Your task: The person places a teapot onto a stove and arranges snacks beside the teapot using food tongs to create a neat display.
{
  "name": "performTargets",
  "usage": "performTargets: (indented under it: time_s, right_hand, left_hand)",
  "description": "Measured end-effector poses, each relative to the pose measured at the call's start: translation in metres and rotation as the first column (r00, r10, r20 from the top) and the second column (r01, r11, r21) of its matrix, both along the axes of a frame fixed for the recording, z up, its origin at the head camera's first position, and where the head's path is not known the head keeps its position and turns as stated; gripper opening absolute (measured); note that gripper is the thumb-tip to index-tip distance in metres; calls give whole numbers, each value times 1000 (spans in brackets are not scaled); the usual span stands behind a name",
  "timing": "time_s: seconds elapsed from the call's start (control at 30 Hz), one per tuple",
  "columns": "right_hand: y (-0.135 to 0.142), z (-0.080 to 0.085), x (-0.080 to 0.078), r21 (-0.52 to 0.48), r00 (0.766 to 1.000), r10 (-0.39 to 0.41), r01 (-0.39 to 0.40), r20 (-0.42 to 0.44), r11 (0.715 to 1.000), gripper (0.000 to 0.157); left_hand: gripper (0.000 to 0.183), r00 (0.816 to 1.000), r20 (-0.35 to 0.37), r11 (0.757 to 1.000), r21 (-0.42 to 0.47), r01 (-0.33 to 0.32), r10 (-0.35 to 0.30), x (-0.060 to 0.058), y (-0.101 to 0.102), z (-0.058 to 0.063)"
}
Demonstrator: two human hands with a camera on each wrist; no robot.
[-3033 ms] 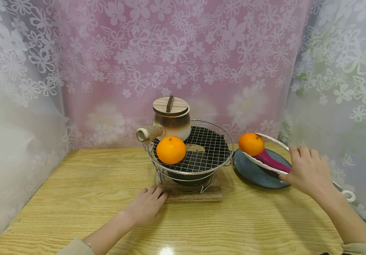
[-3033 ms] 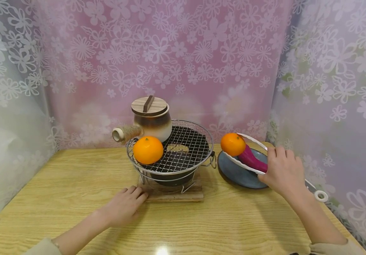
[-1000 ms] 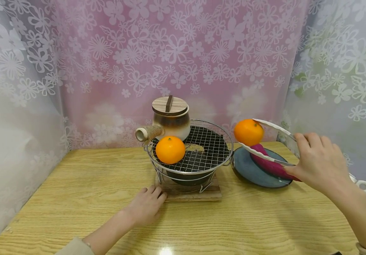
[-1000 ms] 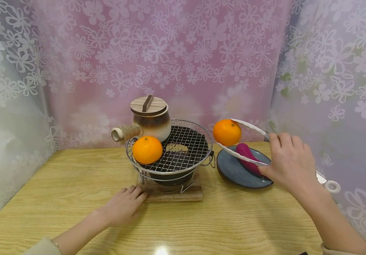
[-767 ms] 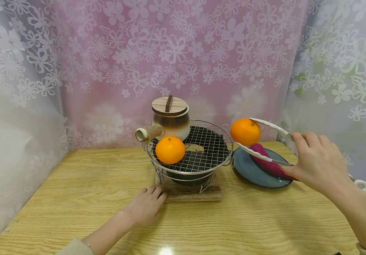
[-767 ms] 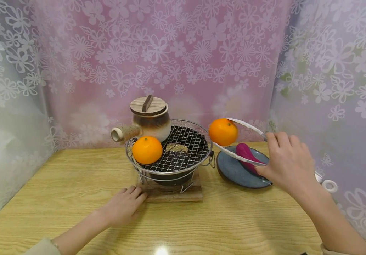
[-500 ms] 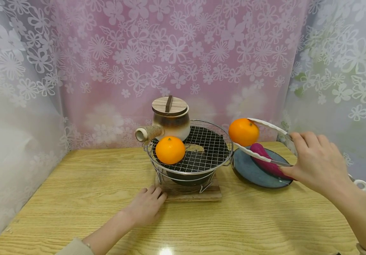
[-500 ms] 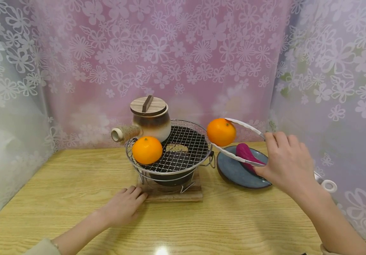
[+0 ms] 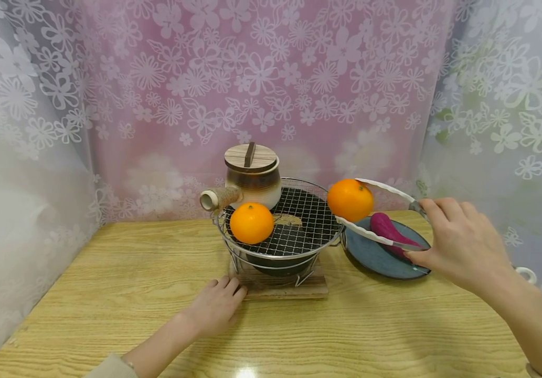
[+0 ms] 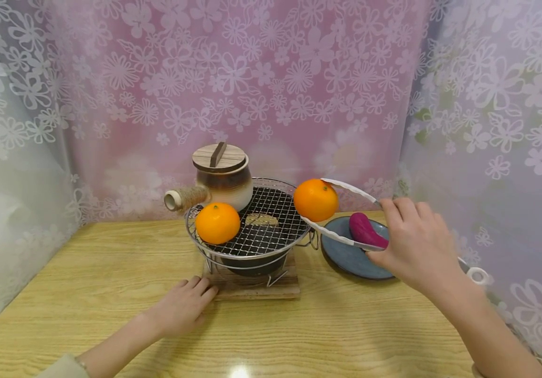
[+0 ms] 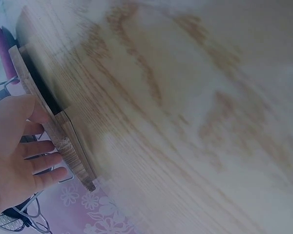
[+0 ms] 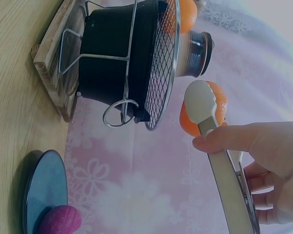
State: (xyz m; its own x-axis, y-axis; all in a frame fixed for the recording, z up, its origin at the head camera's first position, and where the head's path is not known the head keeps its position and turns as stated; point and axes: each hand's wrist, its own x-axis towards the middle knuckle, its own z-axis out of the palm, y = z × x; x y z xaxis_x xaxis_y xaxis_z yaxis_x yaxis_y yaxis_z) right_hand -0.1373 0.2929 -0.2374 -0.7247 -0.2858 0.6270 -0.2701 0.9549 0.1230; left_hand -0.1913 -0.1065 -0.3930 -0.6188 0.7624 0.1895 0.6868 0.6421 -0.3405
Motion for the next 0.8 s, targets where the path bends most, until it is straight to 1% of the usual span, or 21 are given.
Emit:
performTargets:
  time_s: [0.33, 0.47, 0.7, 0.8]
  right_hand:
    - [-12, 0, 4, 12, 996, 67, -67, -50, 998, 80]
    - [-15, 0, 5, 18, 996, 80, -79, -43, 997, 80]
    - [-21, 2, 6, 31, 993, 110, -108, -39, 994, 82]
    - [-23, 2, 7, 34, 992, 122, -121, -41, 992, 81]
  left_hand:
    - [46, 1000, 26, 1000, 6, -3, 3, 1, 1, 2]
    - [46, 1000, 24, 1000, -2, -3, 3, 1, 1, 3]
    - [46, 999, 43, 1000, -17, -12, 13, 2, 1, 3]
    - [45, 999, 37, 1000, -17, -12, 13, 3, 1, 3]
